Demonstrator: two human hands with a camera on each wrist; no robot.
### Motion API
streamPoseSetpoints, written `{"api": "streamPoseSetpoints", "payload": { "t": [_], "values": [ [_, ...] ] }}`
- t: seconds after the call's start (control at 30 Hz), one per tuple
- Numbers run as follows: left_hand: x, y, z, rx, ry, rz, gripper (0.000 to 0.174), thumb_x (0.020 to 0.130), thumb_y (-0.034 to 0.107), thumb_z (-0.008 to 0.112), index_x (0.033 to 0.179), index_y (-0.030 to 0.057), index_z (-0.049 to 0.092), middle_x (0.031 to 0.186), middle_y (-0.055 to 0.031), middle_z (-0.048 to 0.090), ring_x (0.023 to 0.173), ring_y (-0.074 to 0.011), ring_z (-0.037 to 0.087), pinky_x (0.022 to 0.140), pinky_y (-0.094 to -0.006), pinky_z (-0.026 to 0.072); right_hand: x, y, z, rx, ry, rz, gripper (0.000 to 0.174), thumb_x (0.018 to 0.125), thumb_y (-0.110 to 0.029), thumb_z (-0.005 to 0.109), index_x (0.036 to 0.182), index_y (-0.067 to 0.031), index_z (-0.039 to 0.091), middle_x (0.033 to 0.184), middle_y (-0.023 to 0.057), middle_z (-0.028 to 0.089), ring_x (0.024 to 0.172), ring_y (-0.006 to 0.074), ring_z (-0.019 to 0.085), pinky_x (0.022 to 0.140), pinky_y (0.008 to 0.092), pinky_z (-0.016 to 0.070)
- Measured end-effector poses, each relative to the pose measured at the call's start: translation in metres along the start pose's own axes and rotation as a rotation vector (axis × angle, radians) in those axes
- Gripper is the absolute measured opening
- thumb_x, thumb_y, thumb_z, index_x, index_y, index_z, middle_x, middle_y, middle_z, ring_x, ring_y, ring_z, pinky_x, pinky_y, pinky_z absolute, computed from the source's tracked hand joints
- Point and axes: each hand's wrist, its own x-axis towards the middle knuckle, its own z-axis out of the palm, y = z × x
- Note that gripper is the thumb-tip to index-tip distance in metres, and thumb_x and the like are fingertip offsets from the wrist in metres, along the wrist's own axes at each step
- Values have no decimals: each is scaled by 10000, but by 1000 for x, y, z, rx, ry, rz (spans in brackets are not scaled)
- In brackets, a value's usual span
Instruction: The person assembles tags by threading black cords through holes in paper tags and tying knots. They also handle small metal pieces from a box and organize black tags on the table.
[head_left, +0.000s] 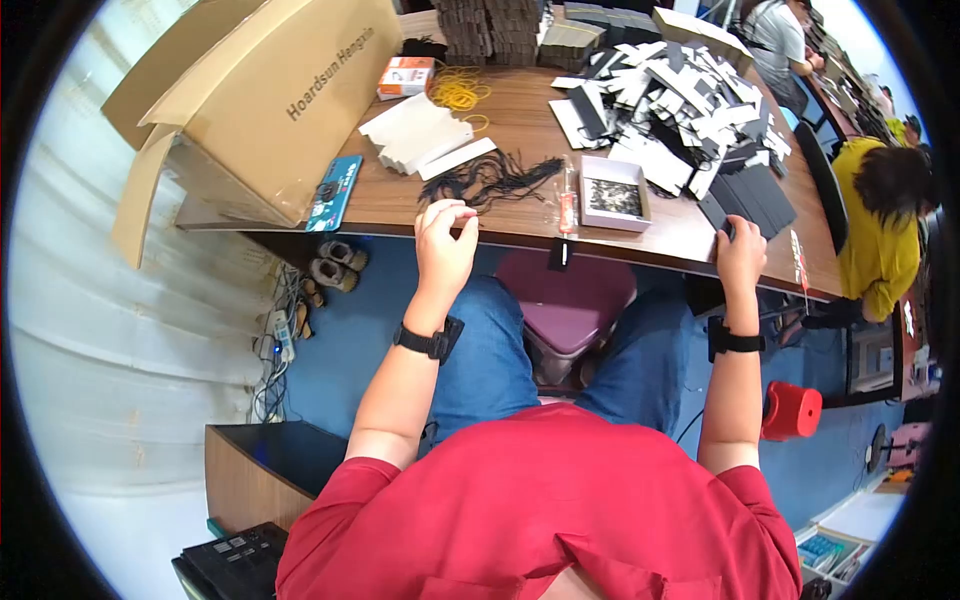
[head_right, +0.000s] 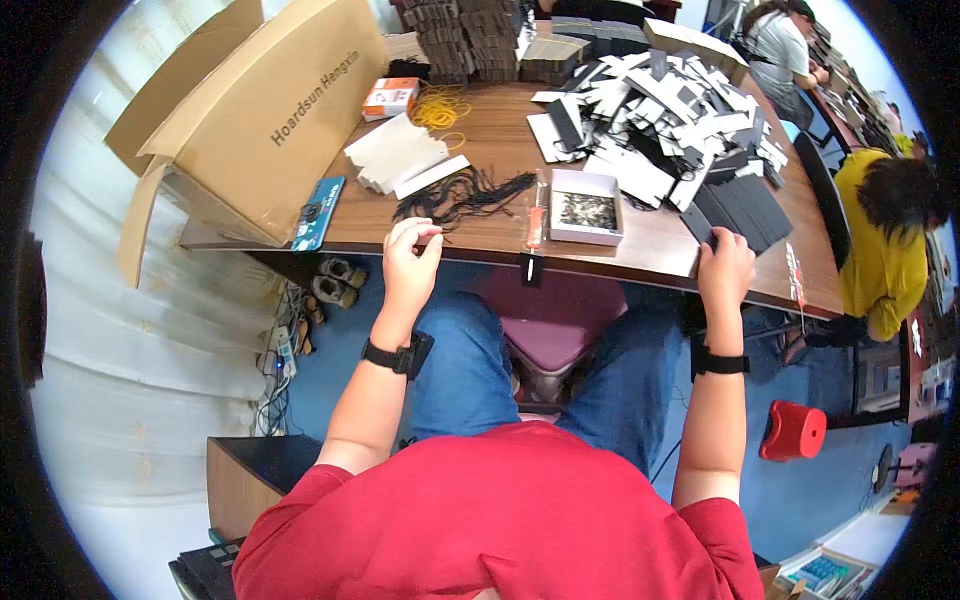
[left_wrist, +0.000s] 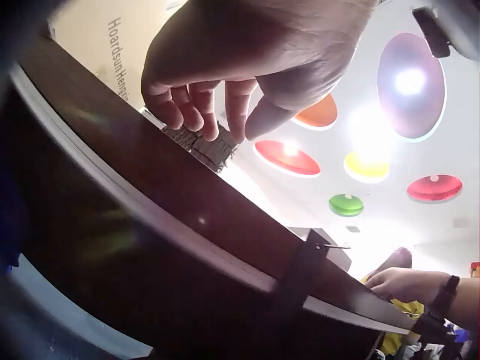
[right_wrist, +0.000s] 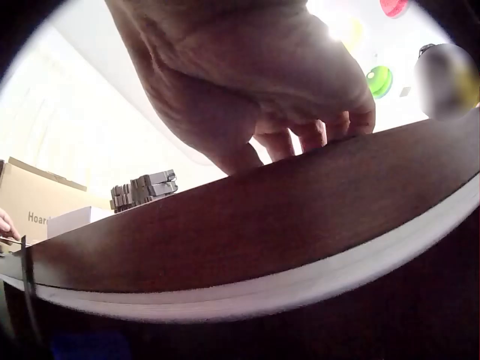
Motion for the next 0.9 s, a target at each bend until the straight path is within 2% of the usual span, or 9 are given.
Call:
{"api": "streamPoseSetpoints", "payload": {
  "t": [0.17,0.33,0.43,0.47,0.53,0.63,0.73,0.8,0.9],
  "values": [
    [36,-30,-4,155,39,42,73,757,120,675,798,61,660,945,-96,619,936,-300,537,855,-394,423,3,-3,9,9,-16,18,343,774,-178,676,1103,-151,584,1077,99,600,1000,335,559,839,447,457],
    [70,-46,0,319,-20,140,147,792,146,639,907,60,667,1029,-124,619,1022,-346,525,906,-418,418,4,-9,9,-78,-9,69,400,775,-212,671,1157,-162,563,1142,85,568,1074,314,523,902,457,424],
    [74,-49,1,416,-196,71,215,833,208,609,970,55,672,1069,-116,620,1062,-350,511,935,-428,408,-1,-14,2,-78,31,99,480,768,-245,678,1220,-162,539,1248,100,509,1173,314,455,962,491,370],
    [75,-51,1,571,-354,51,302,867,276,576,1059,57,655,1147,-107,594,1109,-344,486,948,-449,398,-1,-15,3,-100,60,108,508,764,-260,681,1239,-162,529,1275,106,489,1196,317,434,974,502,353],
    [73,-50,3,602,-331,49,332,871,295,571,1102,65,636,1191,-107,567,1136,-338,468,946,-460,395,-1,-15,3,-147,119,130,564,756,-291,686,1275,-160,509,1328,119,450,1242,322,391,998,524,320],
    [66,-44,5,625,-327,52,373,874,302,569,1163,67,594,1244,-123,523,1159,-340,448,944,-466,394,10,-7,-2,-116,-31,132,607,739,-328,695,1288,-155,503,1357,135,433,1269,330,369,999,546,308],
    [61,-44,7,604,-271,82,408,859,284,587,1198,59,562,1241,-153,520,1171,-358,436,963,-483,376,12,-1,3,-162,-5,50,593,723,-333,704,1252,-133,526,1310,102,477,1230,308,413,974,533,338],
    [56,-41,11,545,-193,93,415,849,259,595,1199,41,552,1276,-190,483,1213,-379,394,998,-487,345,15,5,3,-157,13,22,565,710,-322,716,1212,-125,545,1267,68,511,1201,276,445,955,524,356],
    [41,-8,13,396,-144,152,379,818,239,624,1138,42,581,1264,-190,475,1197,-382,388,1002,-485,338,15,-1,-2,-138,-25,30,498,734,-273,712,1184,-130,554,1272,57,502,1230,267,423,981,590,307]
  ]
}}
